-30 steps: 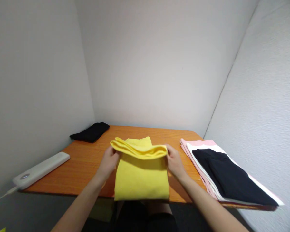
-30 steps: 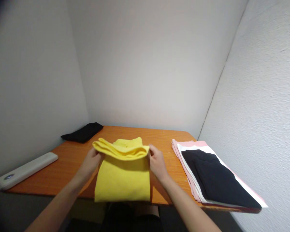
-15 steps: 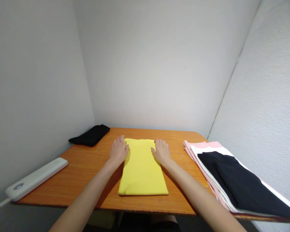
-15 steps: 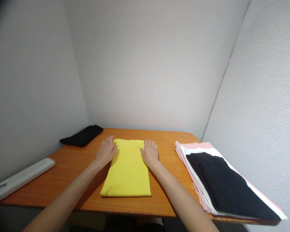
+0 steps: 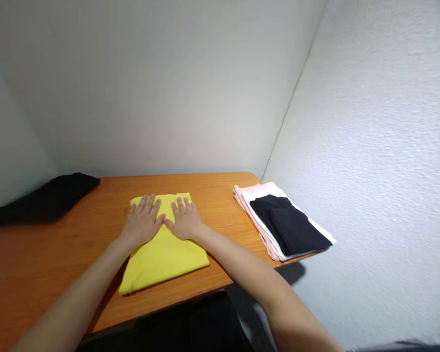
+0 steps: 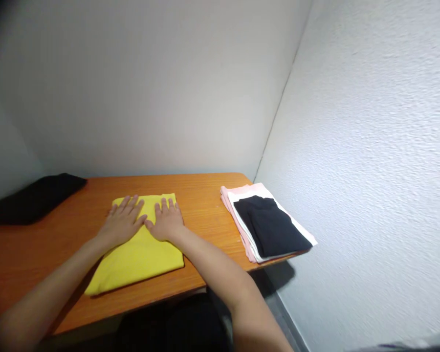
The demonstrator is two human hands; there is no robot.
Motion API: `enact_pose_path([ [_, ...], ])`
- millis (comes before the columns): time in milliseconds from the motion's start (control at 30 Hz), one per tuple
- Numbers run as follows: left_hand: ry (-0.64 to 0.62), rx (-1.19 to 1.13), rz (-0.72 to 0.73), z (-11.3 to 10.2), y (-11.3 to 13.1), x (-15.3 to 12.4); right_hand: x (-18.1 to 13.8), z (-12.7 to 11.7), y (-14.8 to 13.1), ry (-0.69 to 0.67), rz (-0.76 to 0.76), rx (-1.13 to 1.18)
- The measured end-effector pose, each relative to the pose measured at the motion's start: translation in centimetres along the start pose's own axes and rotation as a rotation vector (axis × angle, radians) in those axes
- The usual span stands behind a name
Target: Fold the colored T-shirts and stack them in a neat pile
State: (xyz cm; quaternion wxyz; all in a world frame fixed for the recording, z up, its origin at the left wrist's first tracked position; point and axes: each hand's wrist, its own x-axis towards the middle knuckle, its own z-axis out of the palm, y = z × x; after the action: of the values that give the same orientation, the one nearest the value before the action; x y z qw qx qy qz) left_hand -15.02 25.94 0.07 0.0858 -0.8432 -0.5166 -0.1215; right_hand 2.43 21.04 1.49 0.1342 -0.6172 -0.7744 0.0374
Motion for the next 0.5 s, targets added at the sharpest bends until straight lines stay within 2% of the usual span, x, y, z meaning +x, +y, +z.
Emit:
enact_pose_path([
  [267, 0.015, 0.043, 0.012, -0.2, 0.5, 0.3, -0.1, -0.2, 0.0, -0.012, 0.006, 0.022],
  [400, -0.022, 0.02, 0.002, -1.8, 0.9, -0.2, -1.2, -0.7, 0.0, -0.016, -0.039, 0.028],
  [500, -0.101, -0.149, 0.031, -3.8, 0.0, 0.0, -2.7, -1.3, 0.1, -0.042, -0.083, 0.03],
])
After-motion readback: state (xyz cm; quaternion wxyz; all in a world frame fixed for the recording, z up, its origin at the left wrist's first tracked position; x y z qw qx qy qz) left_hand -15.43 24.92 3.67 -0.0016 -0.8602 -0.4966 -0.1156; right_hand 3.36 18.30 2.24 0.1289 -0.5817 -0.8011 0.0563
